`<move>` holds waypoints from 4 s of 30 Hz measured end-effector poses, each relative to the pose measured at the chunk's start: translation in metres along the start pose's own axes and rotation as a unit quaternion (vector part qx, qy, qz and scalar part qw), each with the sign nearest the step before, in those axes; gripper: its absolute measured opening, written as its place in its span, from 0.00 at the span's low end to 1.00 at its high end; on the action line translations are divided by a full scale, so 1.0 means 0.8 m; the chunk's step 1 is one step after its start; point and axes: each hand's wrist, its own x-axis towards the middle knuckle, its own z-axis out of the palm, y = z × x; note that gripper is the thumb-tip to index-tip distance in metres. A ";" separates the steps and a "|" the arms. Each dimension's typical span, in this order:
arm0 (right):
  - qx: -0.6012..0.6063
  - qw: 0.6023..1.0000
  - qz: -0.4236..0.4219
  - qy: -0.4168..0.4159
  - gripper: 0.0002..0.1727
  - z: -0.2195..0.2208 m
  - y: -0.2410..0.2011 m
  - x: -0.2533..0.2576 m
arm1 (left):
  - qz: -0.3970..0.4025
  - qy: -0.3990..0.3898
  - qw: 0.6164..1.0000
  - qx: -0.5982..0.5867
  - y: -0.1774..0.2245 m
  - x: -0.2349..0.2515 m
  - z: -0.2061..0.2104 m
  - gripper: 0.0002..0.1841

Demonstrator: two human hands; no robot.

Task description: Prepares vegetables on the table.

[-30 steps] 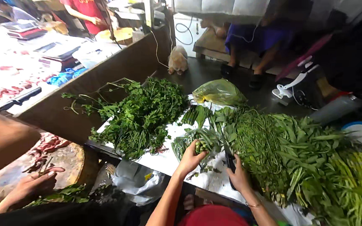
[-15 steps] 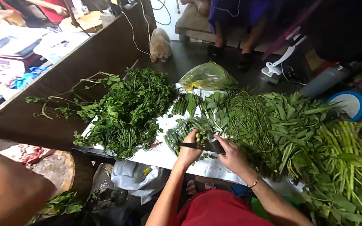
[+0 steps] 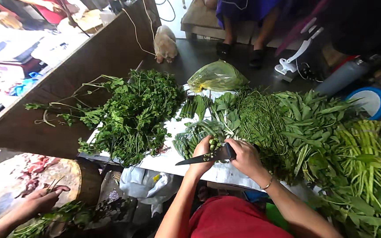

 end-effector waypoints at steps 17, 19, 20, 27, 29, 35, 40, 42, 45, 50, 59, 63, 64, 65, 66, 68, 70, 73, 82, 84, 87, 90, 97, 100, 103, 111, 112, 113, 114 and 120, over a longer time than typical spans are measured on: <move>0.002 0.998 0.057 0.009 0.23 -0.032 0.041 0.010 | 0.058 -0.031 0.995 -0.074 0.017 -0.010 0.003 0.18; 0.001 1.000 0.017 -0.003 0.24 -0.036 0.022 0.002 | 0.045 -0.032 0.996 -0.066 0.019 -0.006 0.003 0.18; -0.001 1.000 0.006 -0.001 0.24 -0.036 0.015 0.000 | 0.038 -0.037 0.997 -0.057 0.021 -0.005 0.002 0.17; -0.013 1.000 0.002 0.008 0.25 -0.030 0.010 -0.003 | 0.049 -0.025 0.998 -0.034 0.025 -0.010 0.003 0.17; -0.010 1.000 0.019 0.015 0.23 -0.026 0.017 0.000 | 0.080 -0.012 0.996 -0.044 0.018 -0.013 0.007 0.19; -0.014 0.997 0.077 -0.004 0.23 -0.019 0.044 0.003 | 0.064 -0.012 0.998 -0.008 0.021 -0.018 0.008 0.17; 0.010 1.000 0.029 0.004 0.22 -0.024 0.026 -0.003 | 0.104 0.002 0.994 -0.011 0.021 -0.020 0.014 0.19; 0.018 0.998 0.067 -0.006 0.21 -0.020 0.037 0.000 | 0.112 -0.002 0.994 -0.012 0.018 -0.021 0.015 0.16; 0.017 0.997 0.075 -0.012 0.24 -0.022 0.050 -0.001 | 0.101 -0.016 0.993 -0.056 0.015 -0.022 0.014 0.15; 0.026 1.000 -0.001 -0.001 0.23 -0.033 0.028 -0.010 | 0.094 -0.028 0.988 -0.115 0.014 -0.019 0.012 0.18; 0.038 0.958 0.232 -0.163 0.24 -0.033 0.072 0.016 | 0.143 -0.045 0.967 -0.206 -0.001 -0.017 0.007 0.15; 0.186 0.931 0.281 -0.138 0.22 -0.037 0.085 0.004 | 0.065 0.017 0.974 -0.216 -0.028 0.002 -0.007 0.19; 0.221 0.922 0.290 -0.133 0.22 -0.036 0.086 -0.001 | 0.018 0.025 0.968 -0.249 -0.037 0.009 -0.012 0.20; 0.254 0.910 0.302 -0.126 0.21 -0.032 0.086 -0.007 | -0.027 0.038 0.952 -0.301 -0.049 0.018 -0.016 0.20; 0.287 0.896 0.317 -0.121 0.21 -0.028 0.086 -0.013 | -0.063 0.057 0.929 -0.360 -0.065 0.027 -0.019 0.20; 0.339 0.865 0.349 -0.121 0.19 -0.018 0.083 -0.027 | -0.144 0.093 0.877 -0.449 -0.097 0.044 -0.029 0.20; 0.353 0.847 0.371 -0.140 0.20 -0.006 0.083 -0.040 | -0.244 0.157 0.826 -0.483 -0.127 0.063 -0.037 0.23; 0.345 0.837 0.378 -0.196 0.20 0.012 0.083 -0.058 | -0.314 0.253 0.791 -0.460 -0.166 0.095 -0.049 0.30; 0.327 0.809 0.420 -0.248 0.24 0.042 0.070 -0.092 | -0.272 0.312 0.761 -0.500 -0.191 0.211 -0.068 0.21; 0.321 0.807 0.428 -0.248 0.25 0.041 0.070 -0.099 | -0.269 0.310 0.770 -0.488 -0.200 0.241 -0.055 0.23; 0.317 0.804 0.438 -0.245 0.26 0.045 0.070 -0.106 | -0.290 0.305 0.812 -0.404 -0.223 0.276 -0.036 0.25; 0.328 0.799 0.450 -0.229 0.33 0.043 0.064 -0.106 | -0.328 0.245 0.895 -0.177 -0.234 0.278 -0.031 0.28; 0.270 0.845 0.435 -0.153 0.50 0.081 0.046 -0.068 | -0.208 0.187 0.958 -0.066 -0.197 0.203 -0.066 0.22; 0.201 0.873 0.421 -0.139 0.52 0.116 0.048 -0.048 | -0.212 0.205 0.955 -0.030 -0.184 0.139 -0.080 0.19; 0.142 0.883 0.415 -0.166 0.54 0.140 0.059 -0.043 | -0.231 0.248 0.941 -0.003 -0.191 0.073 -0.081 0.33; -0.022 0.914 0.283 -0.290 0.35 0.073 0.039 -0.034 | -0.274 0.171 0.940 0.108 -0.189 -0.037 -0.053 0.21; -0.008 0.927 0.245 -0.285 0.30 0.069 0.029 -0.023 | -0.239 0.154 0.950 0.132 -0.191 -0.042 -0.042 0.20; 0.021 0.937 0.201 -0.283 0.26 0.073 0.020 -0.010 | -0.190 0.142 0.960 0.150 -0.194 -0.043 -0.030 0.18; 0.054 0.943 0.154 -0.291 0.23 0.086 0.013 0.006 | -0.140 0.133 0.967 0.166 -0.197 -0.042 -0.017 0.15; 0.086 0.940 0.131 -0.303 0.24 0.199 0.006 0.093 | -0.247 0.102 0.946 0.184 -0.189 -0.016 0.006 0.20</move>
